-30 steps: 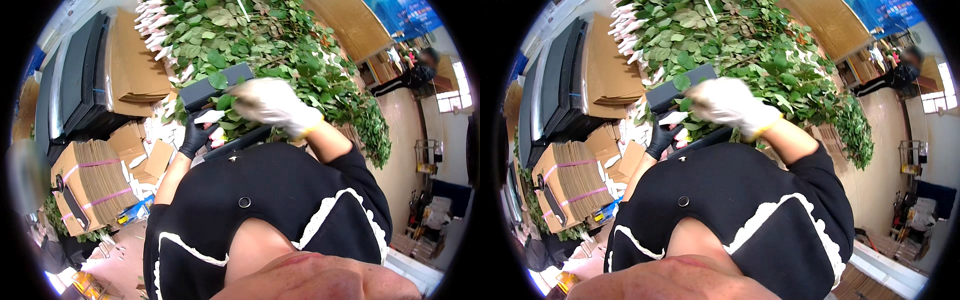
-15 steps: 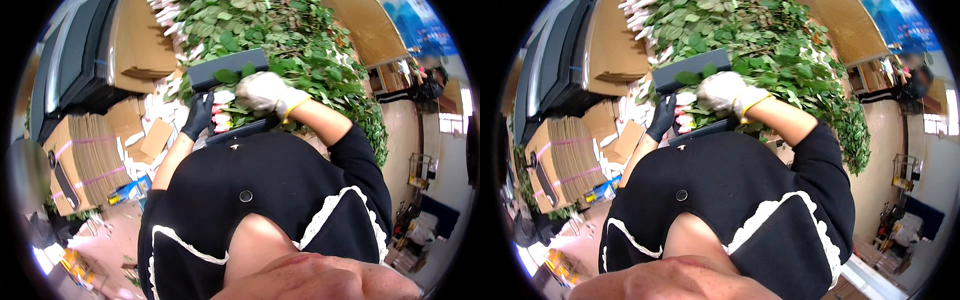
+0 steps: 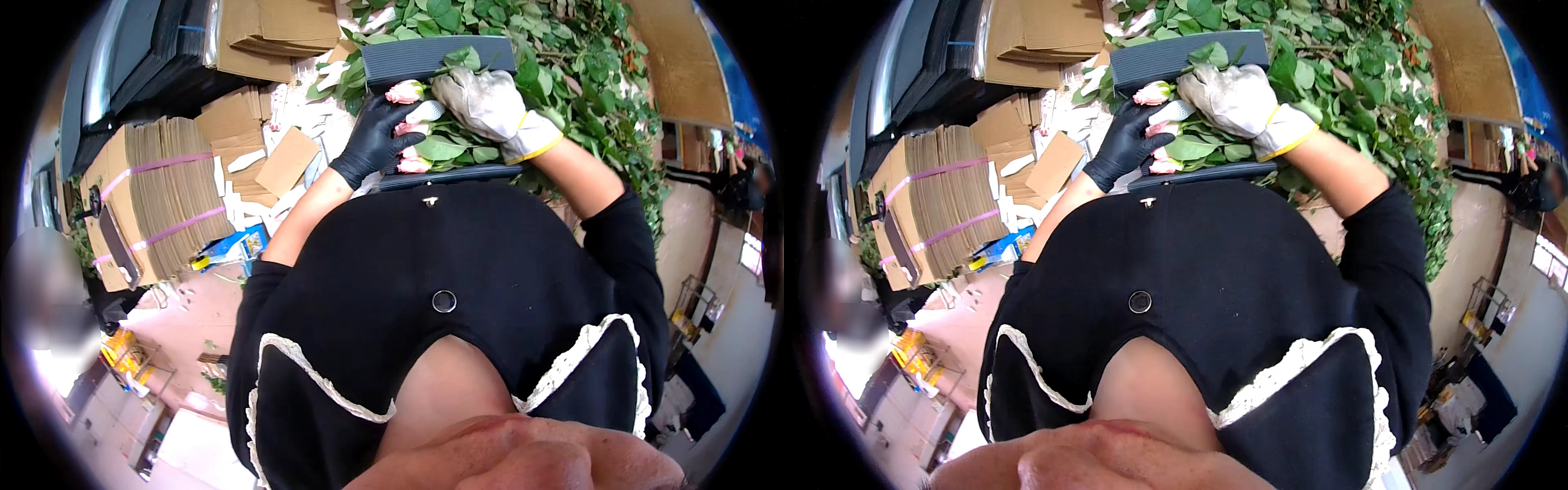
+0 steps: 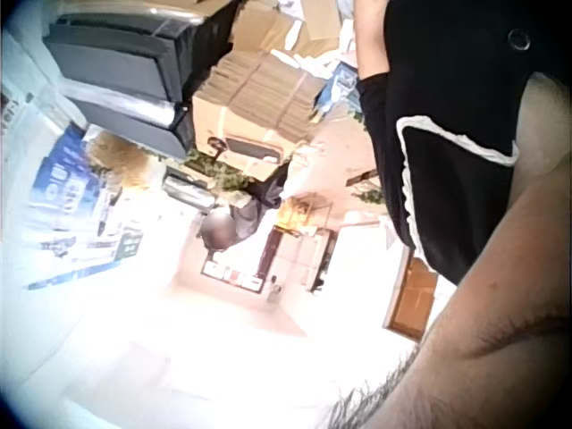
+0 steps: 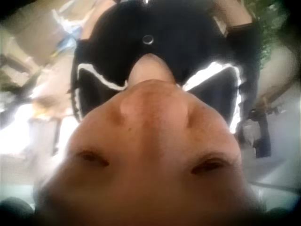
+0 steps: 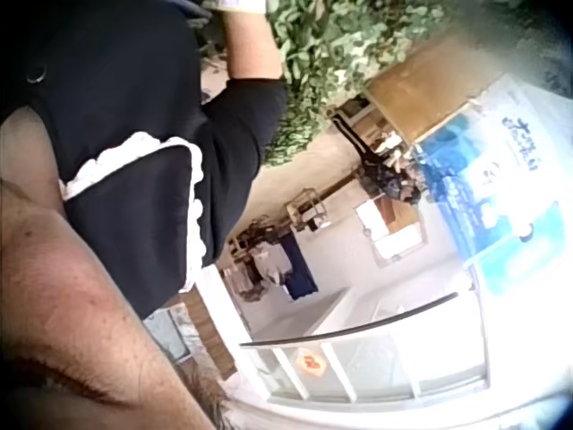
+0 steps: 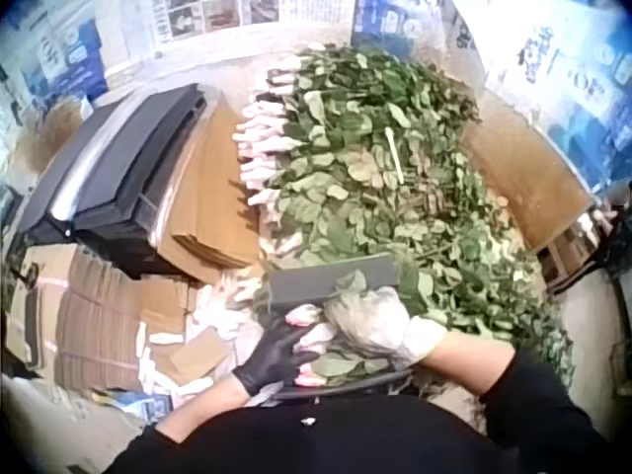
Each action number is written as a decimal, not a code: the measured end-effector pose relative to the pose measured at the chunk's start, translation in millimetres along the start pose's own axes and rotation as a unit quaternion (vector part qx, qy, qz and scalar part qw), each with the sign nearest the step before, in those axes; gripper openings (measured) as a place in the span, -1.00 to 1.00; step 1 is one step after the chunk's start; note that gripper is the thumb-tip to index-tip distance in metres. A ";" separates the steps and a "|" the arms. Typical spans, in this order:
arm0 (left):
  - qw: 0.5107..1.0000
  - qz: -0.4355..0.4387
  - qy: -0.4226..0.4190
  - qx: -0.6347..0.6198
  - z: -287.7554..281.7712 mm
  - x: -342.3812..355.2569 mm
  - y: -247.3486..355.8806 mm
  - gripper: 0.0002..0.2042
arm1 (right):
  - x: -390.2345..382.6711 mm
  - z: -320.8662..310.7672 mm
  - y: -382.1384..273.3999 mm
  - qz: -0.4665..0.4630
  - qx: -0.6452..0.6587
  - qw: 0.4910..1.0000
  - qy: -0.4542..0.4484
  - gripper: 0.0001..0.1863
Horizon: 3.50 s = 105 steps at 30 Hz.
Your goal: The person arranges pink roses and green foliage into a black rectangular box. They place the flowers and leaves one by one, adjusting their positions to fit within the container. The person handles the flowers and leaves with gloved hands, ensuring they are neatly packed.
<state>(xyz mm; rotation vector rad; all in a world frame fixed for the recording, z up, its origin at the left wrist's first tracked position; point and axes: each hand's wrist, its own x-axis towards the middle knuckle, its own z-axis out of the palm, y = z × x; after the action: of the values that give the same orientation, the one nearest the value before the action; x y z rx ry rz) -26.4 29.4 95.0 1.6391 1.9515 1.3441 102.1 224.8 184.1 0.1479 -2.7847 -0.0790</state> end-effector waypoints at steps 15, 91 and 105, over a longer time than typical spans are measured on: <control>0.946 0.067 0.010 0.318 -6.1 2.8 37.1 -0.47 | -7.0 -1.2 -14.8 0.016 -0.114 0.989 -0.093 -0.68; 0.885 -0.173 -0.051 -0.429 30.9 -43.0 -0.3 -0.77 | 182.6 99.6 -168.1 -0.265 0.141 0.923 -0.241 -0.62; 0.792 -0.241 -0.047 -0.559 47.8 -41.5 -29.8 -0.79 | 190.2 56.7 -152.5 -0.209 0.178 0.954 -0.123 -0.75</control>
<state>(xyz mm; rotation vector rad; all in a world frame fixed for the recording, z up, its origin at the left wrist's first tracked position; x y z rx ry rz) 1.6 17.6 31.9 0.5529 0.9507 1.6115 -80.9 54.1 184.7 0.8713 -2.9357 0.3254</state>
